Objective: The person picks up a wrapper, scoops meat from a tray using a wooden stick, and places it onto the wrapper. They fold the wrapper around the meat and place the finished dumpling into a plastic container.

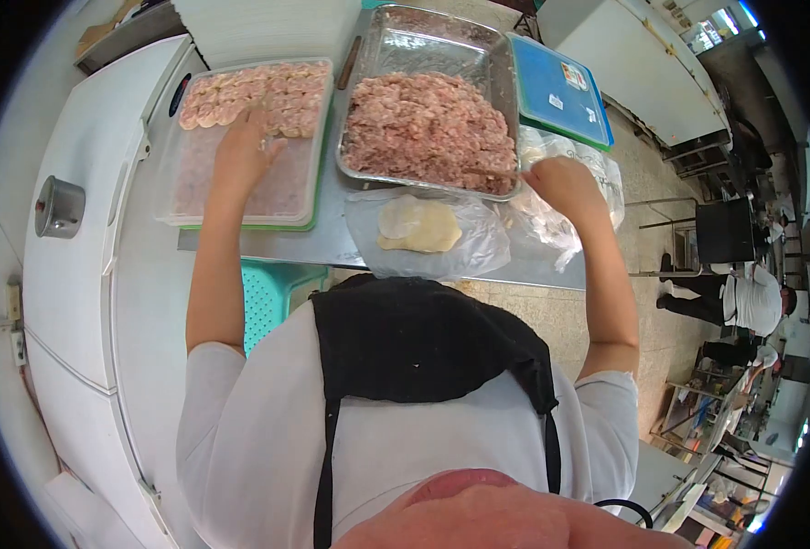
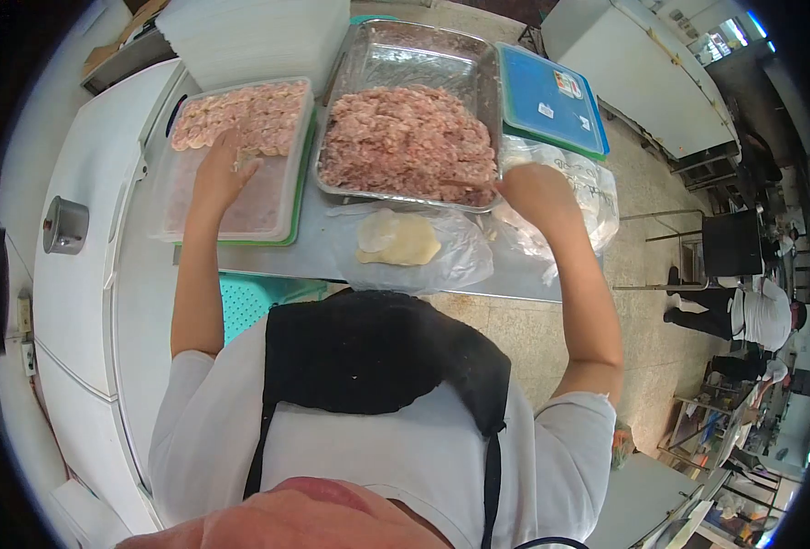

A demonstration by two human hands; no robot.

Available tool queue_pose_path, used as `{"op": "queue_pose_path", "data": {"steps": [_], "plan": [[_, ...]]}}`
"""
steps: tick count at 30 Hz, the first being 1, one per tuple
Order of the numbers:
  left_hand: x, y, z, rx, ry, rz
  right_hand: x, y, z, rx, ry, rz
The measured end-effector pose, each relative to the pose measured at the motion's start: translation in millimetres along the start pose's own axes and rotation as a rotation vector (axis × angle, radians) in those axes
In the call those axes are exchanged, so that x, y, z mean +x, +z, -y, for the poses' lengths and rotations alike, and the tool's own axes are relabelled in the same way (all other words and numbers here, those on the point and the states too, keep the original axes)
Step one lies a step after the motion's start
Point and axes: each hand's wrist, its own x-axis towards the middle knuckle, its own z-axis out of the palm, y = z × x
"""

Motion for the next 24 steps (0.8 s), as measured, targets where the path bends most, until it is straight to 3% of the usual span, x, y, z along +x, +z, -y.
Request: {"op": "queue_pose_path", "data": {"steps": [1, 3, 5, 7, 10, 12, 14, 16, 20, 24], "plan": [[-4.6, 2.1, -23.3, 0.002, -0.001, 0.004, 7.4, 6.5, -5.7, -0.095, -0.075, -0.072], [-12.0, 8.8, -68.7, -0.392, 0.071, 0.060, 30.5, 49.5, -4.4, -0.097, -0.189, -0.014], [-30.1, 29.8, -107.0, -0.603, -0.013, 0.288, 27.2, 72.5, 15.5, -0.122, -0.299, -0.133], [-43.8, 60.9, -122.3, -0.576, 0.053, 0.502, 18.6, 78.1, 8.6, -0.031, -0.336, -0.148], [-66.3, 94.1, -134.6, -0.500, -0.036, 0.603, 14.1, 56.9, -21.5, 0.056, -0.432, -0.177], [-86.2, 113.8, -136.3, -0.544, -0.067, 0.529, 11.2, 12.6, -35.5, -0.074, -0.279, -0.013], [-96.3, 119.0, -146.7, -0.588, -0.099, 0.452, 16.2, 14.1, -45.1, -0.112, -0.300, -0.011], [-98.8, 117.8, -157.9, -0.622, -0.259, 0.379, 21.6, 31.7, -40.6, 0.025, -0.441, -0.202], [-104.4, 130.4, -149.5, -0.617, -0.376, 0.388, 25.3, 95.3, -25.6, 0.132, -0.584, -0.219], [-105.7, 128.3, -151.0, -0.643, -0.329, 0.287, 13.9, 99.6, -11.9, 0.230, -0.403, -0.140]]}}
